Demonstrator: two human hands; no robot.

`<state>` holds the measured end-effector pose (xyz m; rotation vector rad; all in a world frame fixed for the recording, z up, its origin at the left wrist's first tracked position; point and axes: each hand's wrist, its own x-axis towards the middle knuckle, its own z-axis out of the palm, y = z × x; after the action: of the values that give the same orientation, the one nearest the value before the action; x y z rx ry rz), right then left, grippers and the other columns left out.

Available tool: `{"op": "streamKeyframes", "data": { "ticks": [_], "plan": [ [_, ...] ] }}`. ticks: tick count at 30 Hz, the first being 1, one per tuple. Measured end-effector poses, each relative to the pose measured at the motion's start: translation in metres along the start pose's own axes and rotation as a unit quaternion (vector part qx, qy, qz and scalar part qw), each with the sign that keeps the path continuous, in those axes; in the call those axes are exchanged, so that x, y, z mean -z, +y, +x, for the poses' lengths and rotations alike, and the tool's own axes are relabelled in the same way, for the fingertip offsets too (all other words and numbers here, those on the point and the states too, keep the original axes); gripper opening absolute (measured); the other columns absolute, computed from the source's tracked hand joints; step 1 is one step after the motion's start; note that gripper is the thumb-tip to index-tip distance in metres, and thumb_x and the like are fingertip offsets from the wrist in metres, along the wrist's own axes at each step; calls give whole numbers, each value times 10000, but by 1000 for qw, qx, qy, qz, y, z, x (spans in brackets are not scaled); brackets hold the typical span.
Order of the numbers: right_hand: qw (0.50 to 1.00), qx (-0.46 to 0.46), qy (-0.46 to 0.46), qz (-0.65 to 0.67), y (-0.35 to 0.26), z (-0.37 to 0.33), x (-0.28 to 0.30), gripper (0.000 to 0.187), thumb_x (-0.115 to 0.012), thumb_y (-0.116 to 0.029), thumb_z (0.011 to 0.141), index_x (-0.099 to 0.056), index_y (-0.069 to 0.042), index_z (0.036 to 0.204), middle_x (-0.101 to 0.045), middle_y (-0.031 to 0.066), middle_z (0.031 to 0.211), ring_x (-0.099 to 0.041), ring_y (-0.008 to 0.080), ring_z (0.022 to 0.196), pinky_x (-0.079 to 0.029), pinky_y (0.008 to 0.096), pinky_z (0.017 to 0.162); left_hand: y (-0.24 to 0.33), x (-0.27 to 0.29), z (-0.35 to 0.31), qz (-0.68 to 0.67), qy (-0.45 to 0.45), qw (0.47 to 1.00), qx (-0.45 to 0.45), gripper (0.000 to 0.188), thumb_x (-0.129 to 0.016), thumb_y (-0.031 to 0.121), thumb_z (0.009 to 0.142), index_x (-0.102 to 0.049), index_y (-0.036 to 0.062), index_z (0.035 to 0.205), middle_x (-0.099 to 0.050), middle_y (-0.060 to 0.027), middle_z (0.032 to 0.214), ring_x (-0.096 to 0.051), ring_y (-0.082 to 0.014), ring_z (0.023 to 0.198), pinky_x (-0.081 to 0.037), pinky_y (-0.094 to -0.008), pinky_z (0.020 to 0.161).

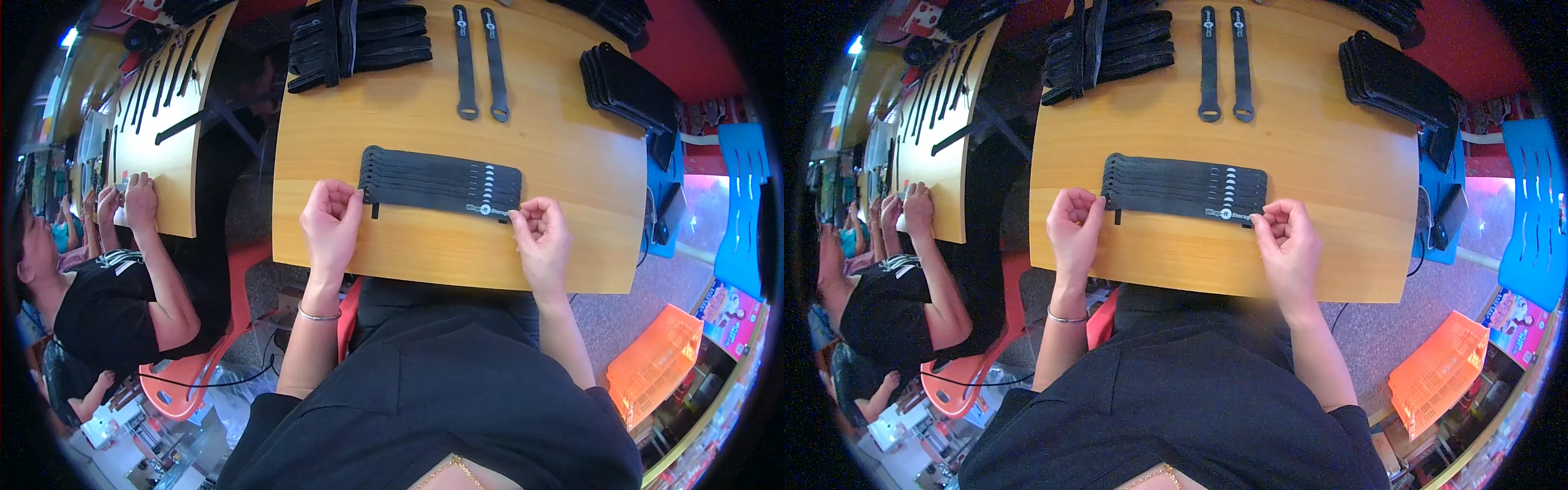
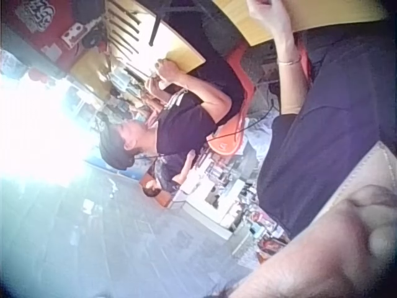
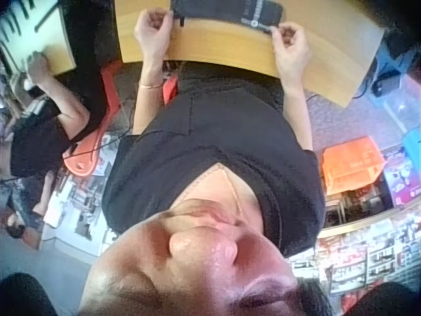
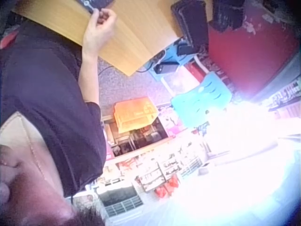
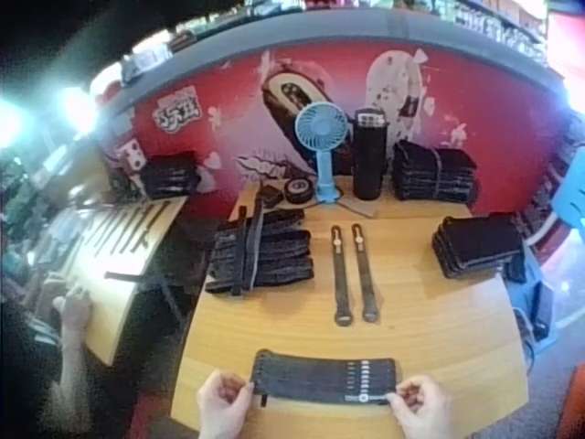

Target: The recorder is stacking and organizing black fabric straps on a workbench.

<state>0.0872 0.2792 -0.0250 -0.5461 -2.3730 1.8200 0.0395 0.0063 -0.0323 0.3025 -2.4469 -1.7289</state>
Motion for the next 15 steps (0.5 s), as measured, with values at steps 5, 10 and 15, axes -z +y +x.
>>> {"op": "streamKeyframes", "data": {
  "ticks": [5,10,15],
  "plan": [
    [1000,7,3,-5,0,-1,0,173,-688,-6,852,-550,-20,957,-592,10,791,-539,34,622,-446,184,523,0,0,0,13,-1,1000,2,97,-676,-1,838,-580,11,837,-573,31,686,-463,-3,547,-366,-169,487],
    [1000,10,1,-6,-1,0,-2,169,-684,-2,856,-545,-18,952,-584,8,784,-538,34,620,-444,185,515,-2,1,0,10,1,1000,4,96,-678,1,836,-583,10,839,-585,22,689,-472,-10,547,-372,-170,490],
    [1000,6,1,-8,-3,0,-1,167,-681,-2,858,-544,-16,953,-582,9,784,-538,34,619,-443,184,514,3,0,0,11,0,1000,4,97,-681,2,837,-583,9,836,-586,21,691,-477,-10,551,-377,-168,494]
  ]
}}
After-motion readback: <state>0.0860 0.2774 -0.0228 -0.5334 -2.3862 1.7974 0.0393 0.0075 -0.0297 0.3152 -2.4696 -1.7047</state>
